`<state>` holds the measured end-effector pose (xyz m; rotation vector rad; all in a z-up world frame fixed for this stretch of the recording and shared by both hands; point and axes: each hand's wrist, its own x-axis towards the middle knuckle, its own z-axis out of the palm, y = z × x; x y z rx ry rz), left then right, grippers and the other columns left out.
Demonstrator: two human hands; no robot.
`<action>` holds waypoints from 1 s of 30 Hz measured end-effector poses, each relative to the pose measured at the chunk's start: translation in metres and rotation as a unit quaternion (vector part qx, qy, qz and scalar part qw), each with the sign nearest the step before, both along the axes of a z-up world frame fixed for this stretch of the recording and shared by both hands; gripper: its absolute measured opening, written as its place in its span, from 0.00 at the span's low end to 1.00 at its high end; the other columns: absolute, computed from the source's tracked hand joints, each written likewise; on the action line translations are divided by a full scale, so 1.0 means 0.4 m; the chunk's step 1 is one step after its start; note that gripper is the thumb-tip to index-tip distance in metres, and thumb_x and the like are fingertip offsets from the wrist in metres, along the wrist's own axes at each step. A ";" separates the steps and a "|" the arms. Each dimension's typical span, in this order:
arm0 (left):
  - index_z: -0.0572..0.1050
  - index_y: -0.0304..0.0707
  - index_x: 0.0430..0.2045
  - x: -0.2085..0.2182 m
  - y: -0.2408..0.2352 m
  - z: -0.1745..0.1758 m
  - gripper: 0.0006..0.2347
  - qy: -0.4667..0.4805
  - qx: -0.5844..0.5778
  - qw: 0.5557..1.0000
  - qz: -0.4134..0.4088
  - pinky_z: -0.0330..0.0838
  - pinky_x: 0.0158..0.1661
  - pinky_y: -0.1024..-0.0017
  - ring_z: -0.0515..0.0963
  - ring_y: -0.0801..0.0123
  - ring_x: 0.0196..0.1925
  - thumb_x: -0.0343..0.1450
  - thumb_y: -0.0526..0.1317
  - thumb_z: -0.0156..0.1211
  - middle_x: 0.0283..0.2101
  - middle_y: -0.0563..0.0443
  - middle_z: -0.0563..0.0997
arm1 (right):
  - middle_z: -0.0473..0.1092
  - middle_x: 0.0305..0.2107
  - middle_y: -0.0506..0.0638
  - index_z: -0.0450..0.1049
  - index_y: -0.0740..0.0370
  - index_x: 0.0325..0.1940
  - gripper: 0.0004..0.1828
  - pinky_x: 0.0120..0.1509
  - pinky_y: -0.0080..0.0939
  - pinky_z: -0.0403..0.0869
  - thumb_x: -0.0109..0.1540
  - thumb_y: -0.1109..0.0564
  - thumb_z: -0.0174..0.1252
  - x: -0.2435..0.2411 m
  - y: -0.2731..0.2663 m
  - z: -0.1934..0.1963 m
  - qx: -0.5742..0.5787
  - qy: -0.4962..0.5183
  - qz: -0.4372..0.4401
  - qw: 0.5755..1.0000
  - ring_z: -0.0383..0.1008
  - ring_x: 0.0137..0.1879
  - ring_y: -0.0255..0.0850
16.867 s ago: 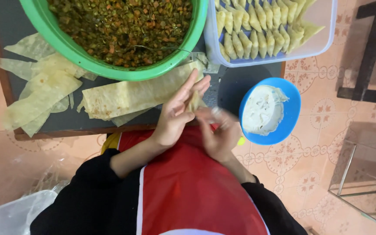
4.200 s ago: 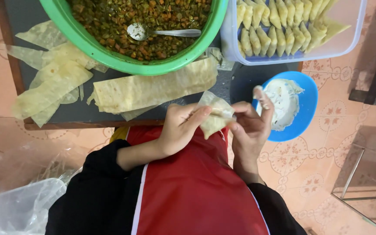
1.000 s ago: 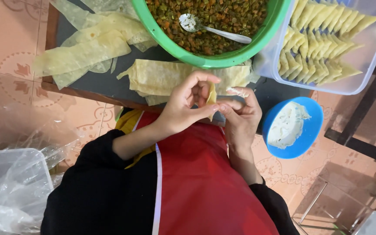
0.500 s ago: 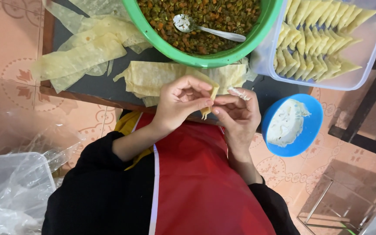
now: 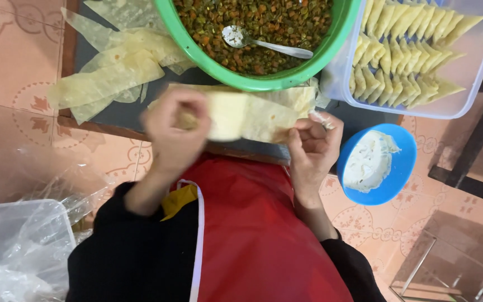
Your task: Wrapping vegetable filling in thin dough sheets to form samosas.
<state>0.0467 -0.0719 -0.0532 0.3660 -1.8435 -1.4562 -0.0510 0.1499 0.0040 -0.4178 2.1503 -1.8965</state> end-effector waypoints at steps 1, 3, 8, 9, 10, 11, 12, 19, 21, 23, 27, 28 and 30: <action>0.77 0.33 0.36 0.008 -0.021 0.057 0.07 -0.001 -0.003 1.000 -0.001 0.82 0.34 0.78 0.82 0.74 0.37 0.70 0.23 0.65 0.38 0.50 0.81 | 0.71 0.42 0.52 0.57 0.61 0.64 0.26 0.48 0.31 0.76 0.67 0.76 0.56 -0.011 0.001 -0.013 -0.003 -0.001 -0.001 1.000 0.77 0.45 0.36; 0.81 0.36 0.36 0.027 -0.059 0.170 0.11 -0.211 -0.378 0.889 0.148 0.71 0.38 0.61 0.75 0.55 0.41 0.63 0.25 0.67 0.36 0.47 0.79 | 0.70 0.42 0.52 0.58 0.61 0.65 0.25 0.49 0.31 0.76 0.69 0.76 0.54 -0.027 0.005 -0.040 -0.007 0.004 0.011 1.000 0.76 0.45 0.36; 0.79 0.35 0.38 0.013 -0.022 0.122 0.08 -0.127 -0.374 0.918 0.014 0.69 0.47 0.60 0.76 0.58 0.46 0.67 0.29 0.65 0.43 0.49 0.78 | 0.67 0.38 0.47 0.61 0.63 0.64 0.21 0.44 0.28 0.71 0.70 0.76 0.55 -0.083 0.060 -0.081 -0.138 -0.087 0.019 0.986 0.72 0.40 0.32; 0.78 0.34 0.40 0.000 -0.012 0.121 0.07 -0.100 -0.371 0.922 -0.048 0.69 0.49 0.61 0.76 0.59 0.46 0.70 0.32 0.68 0.44 0.49 0.77 | 0.64 0.35 0.45 0.64 0.67 0.62 0.18 0.40 0.26 0.68 0.72 0.76 0.57 -0.105 0.101 -0.094 -0.221 -0.133 -0.007 0.966 0.68 0.37 0.29; 0.78 0.34 0.40 -0.005 -0.013 0.119 0.07 -0.098 -0.372 0.922 -0.048 0.69 0.49 0.61 0.76 0.59 0.46 0.70 0.32 0.68 0.44 0.49 0.77 | 0.64 0.35 0.45 0.64 0.67 0.62 0.18 0.40 0.26 0.68 0.72 0.76 0.57 -0.114 0.137 -0.030 -0.221 -0.131 -0.007 0.966 0.68 0.37 0.29; 0.79 0.35 0.38 -0.008 -0.013 0.117 0.07 -0.118 -0.368 0.921 -0.050 0.68 0.46 0.61 0.75 0.59 0.44 0.69 0.33 0.68 0.43 0.51 0.77 | 0.68 0.46 0.53 0.59 0.67 0.67 0.24 0.49 0.36 0.75 0.67 0.73 0.53 -0.118 0.176 0.033 -0.287 -0.086 -0.143 0.943 0.73 0.45 0.39; 0.80 0.37 0.37 -0.012 -0.012 0.114 0.07 -0.138 -0.363 0.920 -0.052 0.66 0.44 0.61 0.75 0.60 0.42 0.68 0.33 0.69 0.41 0.52 0.77 | 0.71 0.57 0.63 0.55 0.67 0.73 0.32 0.57 0.47 0.80 0.63 0.69 0.49 -0.122 0.215 0.097 -0.348 -0.028 -0.270 0.897 0.78 0.52 0.50; 0.76 0.23 0.52 -0.081 0.071 0.187 0.22 -0.007 -0.151 0.960 -0.237 0.68 0.63 0.54 0.71 0.56 0.67 0.68 0.41 0.71 0.62 0.42 0.74 | 0.71 0.40 0.59 0.62 0.63 0.64 0.26 0.32 0.38 0.74 0.64 0.75 0.55 0.018 0.174 0.139 -0.011 0.146 -0.104 0.984 0.73 0.34 0.43; 0.74 0.19 0.54 -0.090 0.106 0.193 0.30 0.031 -0.159 0.932 -0.325 0.68 0.64 0.51 0.72 0.48 0.66 0.62 0.45 0.72 0.61 0.35 0.75 | 0.75 0.41 0.60 0.60 0.61 0.67 0.27 0.44 0.33 0.79 0.69 0.78 0.56 0.042 0.136 0.131 -0.068 -0.010 0.093 0.993 0.76 0.41 0.39; 0.76 0.30 0.53 -0.080 0.139 0.132 0.21 -0.026 -0.015 0.907 -0.419 0.75 0.57 0.62 0.81 0.60 0.58 0.68 0.42 0.70 0.56 0.43 0.80 | 0.75 0.44 0.62 0.58 0.62 0.70 0.33 0.47 0.35 0.79 0.64 0.78 0.59 0.020 0.099 0.181 -0.039 -0.017 0.080 0.996 0.78 0.45 0.42; 0.85 0.32 0.47 -0.091 0.126 0.171 0.11 -0.331 0.132 0.828 -0.433 0.70 0.35 0.65 0.80 0.51 0.32 0.72 0.36 0.65 0.29 0.34 0.85 | 0.77 0.42 0.66 0.58 0.66 0.76 0.38 0.52 0.39 0.80 0.64 0.79 0.60 -0.014 0.119 0.151 -0.008 0.025 0.068 0.997 0.80 0.48 0.49; 0.85 0.32 0.47 -0.090 0.124 0.161 0.11 -0.330 0.130 0.827 -0.436 0.70 0.35 0.65 0.80 0.51 0.32 0.72 0.36 0.65 0.29 0.34 0.85 | 0.77 0.42 0.66 0.58 0.66 0.76 0.38 0.52 0.39 0.80 0.64 0.79 0.60 -0.018 0.125 0.136 -0.007 0.026 0.065 0.998 0.80 0.48 0.49; 0.81 0.31 0.50 -0.079 0.126 0.139 0.10 -0.006 0.190 0.867 -0.460 0.80 0.51 0.75 0.87 0.71 0.49 0.76 0.29 0.59 0.49 0.42 0.87 | 0.77 0.38 0.66 0.62 0.67 0.71 0.28 0.55 0.45 0.82 0.69 0.79 0.55 -0.016 0.142 0.106 -0.041 0.045 0.053 0.997 0.82 0.49 0.54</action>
